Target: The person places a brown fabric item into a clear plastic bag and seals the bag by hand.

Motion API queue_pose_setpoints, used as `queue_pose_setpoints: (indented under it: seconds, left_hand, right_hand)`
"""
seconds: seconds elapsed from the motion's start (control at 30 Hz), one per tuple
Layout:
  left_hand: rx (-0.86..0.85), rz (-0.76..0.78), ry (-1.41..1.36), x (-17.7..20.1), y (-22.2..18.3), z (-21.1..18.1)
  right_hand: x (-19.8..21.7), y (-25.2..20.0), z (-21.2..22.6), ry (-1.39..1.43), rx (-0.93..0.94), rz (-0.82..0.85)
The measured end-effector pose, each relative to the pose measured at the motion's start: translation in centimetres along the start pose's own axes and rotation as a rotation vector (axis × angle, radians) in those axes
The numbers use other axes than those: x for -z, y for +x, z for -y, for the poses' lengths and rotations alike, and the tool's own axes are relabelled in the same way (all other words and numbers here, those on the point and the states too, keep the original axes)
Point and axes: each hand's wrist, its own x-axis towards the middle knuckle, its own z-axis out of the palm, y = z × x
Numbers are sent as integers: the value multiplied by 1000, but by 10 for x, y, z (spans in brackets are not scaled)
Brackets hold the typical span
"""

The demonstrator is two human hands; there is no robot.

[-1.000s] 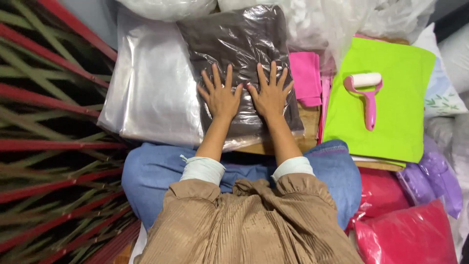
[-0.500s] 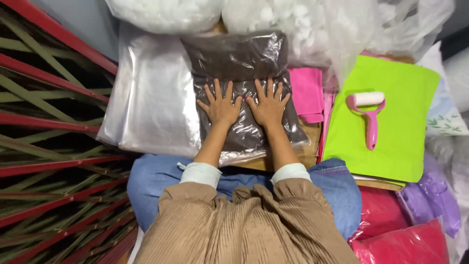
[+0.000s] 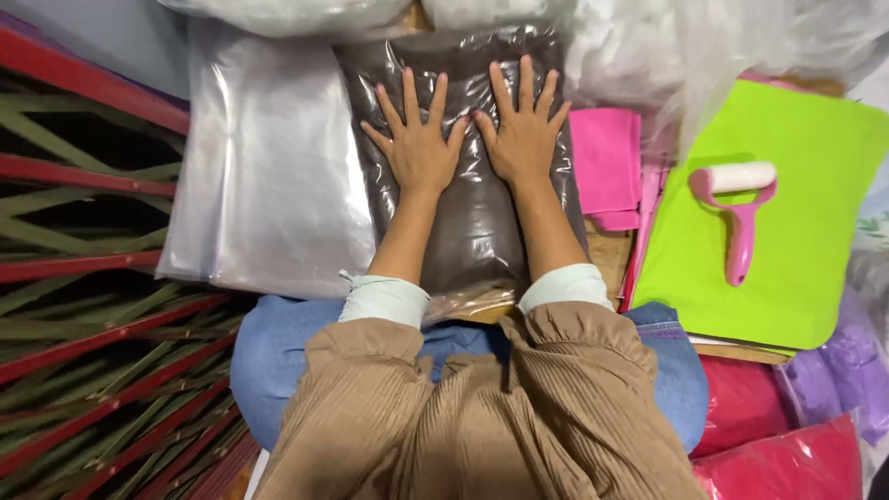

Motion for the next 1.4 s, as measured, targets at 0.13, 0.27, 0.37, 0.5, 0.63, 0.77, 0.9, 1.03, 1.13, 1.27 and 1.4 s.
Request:
queue_pose_setpoints:
  seconds: [0.13, 0.27, 0.37, 0.5, 0.63, 0.77, 0.9, 1.03, 1.13, 1.27, 1.4]
  left_hand:
    - [-15, -201, 120, -22, -2, 3]
    - [2, -140, 96, -12, 6, 0]
    - [-31, -147, 105, -18, 8, 5]
    - [-14, 102, -127, 41, -29, -1]
    - [52, 91, -170, 22, -116, 3]
    - [-11, 4, -83, -19, -150, 12]
    - [26, 65, -125, -1, -155, 7]
    - [-21, 31, -133, 14, -172, 13]
    - [-58, 82, -116, -13, -190, 24]
    - [-1, -36, -178, 14, -186, 26]
    - [151, -37, -43, 9, -190, 63]
  right_hand:
    - [-15, -5, 2, -73, -7, -136]
    - [-22, 4, -3, -125, 23, -192]
    - [-5, 7, -3, -3, 12, 26]
    - [56, -42, 15, 114, -4, 63]
    - [32, -136, 19, 155, -41, -102]
    - [-18, -167, 8, -7, -71, -18]
    - [-9, -166, 0, 13, -73, 27]
    - [17, -178, 7, 33, -90, -63]
    - [-5, -207, -1, 48, -109, 42]
    - [24, -204, -16, 75, -153, -54]
    - [-6, -215, -83, 22, -370, -200]
